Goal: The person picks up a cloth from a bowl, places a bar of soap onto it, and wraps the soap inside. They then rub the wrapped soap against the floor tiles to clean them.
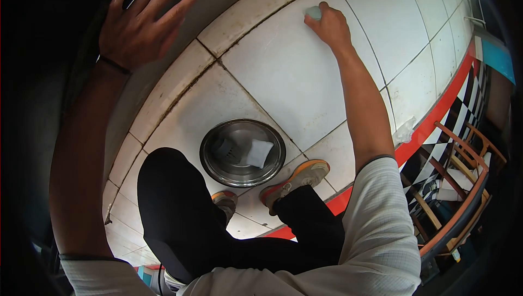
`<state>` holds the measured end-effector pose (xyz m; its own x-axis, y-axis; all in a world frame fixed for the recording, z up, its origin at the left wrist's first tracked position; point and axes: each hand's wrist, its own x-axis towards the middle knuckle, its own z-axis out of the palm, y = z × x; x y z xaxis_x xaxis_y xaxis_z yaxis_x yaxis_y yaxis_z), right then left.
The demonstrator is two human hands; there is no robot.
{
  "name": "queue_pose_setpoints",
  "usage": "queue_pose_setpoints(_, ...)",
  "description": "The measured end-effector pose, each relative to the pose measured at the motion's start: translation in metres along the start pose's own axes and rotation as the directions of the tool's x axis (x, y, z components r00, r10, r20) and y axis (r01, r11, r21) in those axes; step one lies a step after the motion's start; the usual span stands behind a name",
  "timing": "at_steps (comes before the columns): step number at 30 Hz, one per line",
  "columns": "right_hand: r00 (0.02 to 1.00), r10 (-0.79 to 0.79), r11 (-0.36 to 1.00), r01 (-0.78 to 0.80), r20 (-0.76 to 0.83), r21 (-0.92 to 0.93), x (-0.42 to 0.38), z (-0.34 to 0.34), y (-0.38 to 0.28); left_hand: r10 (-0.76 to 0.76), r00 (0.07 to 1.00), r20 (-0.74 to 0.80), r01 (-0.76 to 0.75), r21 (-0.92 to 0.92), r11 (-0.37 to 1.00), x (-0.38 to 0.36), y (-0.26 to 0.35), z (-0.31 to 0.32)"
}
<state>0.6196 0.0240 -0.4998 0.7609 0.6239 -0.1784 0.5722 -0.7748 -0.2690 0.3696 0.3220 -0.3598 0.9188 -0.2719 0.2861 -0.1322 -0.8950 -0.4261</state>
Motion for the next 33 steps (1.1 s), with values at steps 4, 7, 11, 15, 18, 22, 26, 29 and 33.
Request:
queue_pose_setpoints(4, 1.0, -0.028, 0.999, 0.027, 0.008, 0.019, -0.026, 0.015, -0.017, 0.003, 1.0, -0.006, -0.003, -0.011, 1.0, -0.001, 0.0, 0.001)
queue_pose_setpoints(7, 0.969, -0.211, 0.977, 0.205, 0.131, 0.062, -0.072, 0.029, -0.053, -0.008, 1.0, -0.001, 0.008, -0.006, 1.0, 0.0, -0.001, 0.0)
queue_pose_setpoints(11, 0.987, -0.156, 0.986, 0.158, -0.039, 0.058, -0.034, 0.023, -0.023, 0.013, 1.0, -0.004, -0.013, 0.002, 1.0, 0.006, 0.002, -0.006)
queue_pose_setpoints(15, 0.995, -0.014, 0.997, 0.021, -0.104, 0.069, -0.031, 0.03, -0.035, 0.025, 0.999, -0.04, -0.025, -0.001, 1.0, 0.006, 0.001, -0.004)
queue_pose_setpoints(18, 0.974, -0.225, 0.966, 0.224, -0.004, 0.13, -0.085, 0.052, -0.079, 0.013, 1.0, -0.009, -0.013, -0.016, 1.0, 0.005, 0.001, -0.005)
queue_pose_setpoints(22, 0.961, -0.272, 0.955, 0.276, -0.049, 0.107, -0.056, 0.049, -0.061, 0.013, 1.0, -0.004, -0.013, 0.034, 0.999, 0.004, 0.002, -0.005)
queue_pose_setpoints(26, 0.995, -0.024, 0.998, 0.031, -0.1, 0.063, -0.011, 0.036, -0.049, 0.05, 0.988, -0.144, -0.05, 0.004, 0.999, 0.003, 0.003, 0.005)
queue_pose_setpoints(29, 0.966, -0.21, 0.963, 0.231, -0.154, 0.136, -0.051, 0.062, -0.084, 0.027, 0.965, -0.261, -0.035, -0.026, 0.999, 0.002, 0.001, 0.019)
queue_pose_setpoints(33, 0.941, -0.326, 0.927, 0.336, -0.087, 0.165, -0.077, 0.069, -0.104, 0.0, 0.988, -0.152, -0.006, -0.039, 0.999, 0.003, 0.004, 0.004)
